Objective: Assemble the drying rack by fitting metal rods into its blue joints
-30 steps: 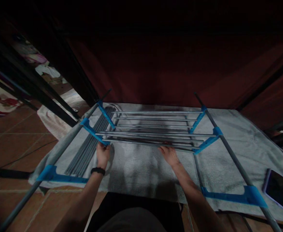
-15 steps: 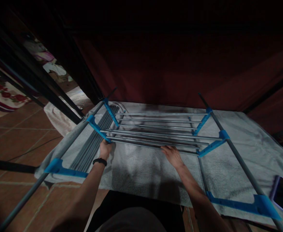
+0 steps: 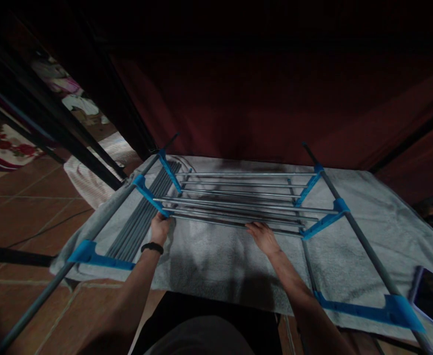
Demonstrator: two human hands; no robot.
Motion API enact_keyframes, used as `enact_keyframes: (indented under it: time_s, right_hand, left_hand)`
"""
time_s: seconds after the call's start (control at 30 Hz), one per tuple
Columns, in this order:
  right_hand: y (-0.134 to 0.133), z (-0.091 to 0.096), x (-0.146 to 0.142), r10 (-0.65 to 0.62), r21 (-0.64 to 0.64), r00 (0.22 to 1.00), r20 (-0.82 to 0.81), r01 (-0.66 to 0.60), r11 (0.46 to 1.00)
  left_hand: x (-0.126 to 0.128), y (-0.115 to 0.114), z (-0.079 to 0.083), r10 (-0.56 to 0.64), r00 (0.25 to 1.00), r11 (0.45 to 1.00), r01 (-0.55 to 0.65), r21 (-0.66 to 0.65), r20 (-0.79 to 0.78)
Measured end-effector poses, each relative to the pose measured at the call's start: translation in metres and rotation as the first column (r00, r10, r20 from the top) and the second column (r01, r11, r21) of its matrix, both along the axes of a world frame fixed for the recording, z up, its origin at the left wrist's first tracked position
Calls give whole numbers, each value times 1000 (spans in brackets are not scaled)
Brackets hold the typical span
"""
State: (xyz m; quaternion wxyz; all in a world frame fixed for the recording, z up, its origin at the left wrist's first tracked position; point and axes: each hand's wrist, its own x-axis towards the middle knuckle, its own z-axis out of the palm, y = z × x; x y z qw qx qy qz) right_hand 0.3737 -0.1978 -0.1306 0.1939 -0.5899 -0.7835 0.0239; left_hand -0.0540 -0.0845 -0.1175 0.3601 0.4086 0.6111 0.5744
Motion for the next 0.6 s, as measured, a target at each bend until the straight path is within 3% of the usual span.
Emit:
enact_keyframes:
  time_s: [0.6]
  right_hand:
    - [1, 4, -1, 25, -43, 999, -30, -26, 999]
  left_hand:
    - [1, -6, 0, -3, 998, 1000, 2, -11, -71]
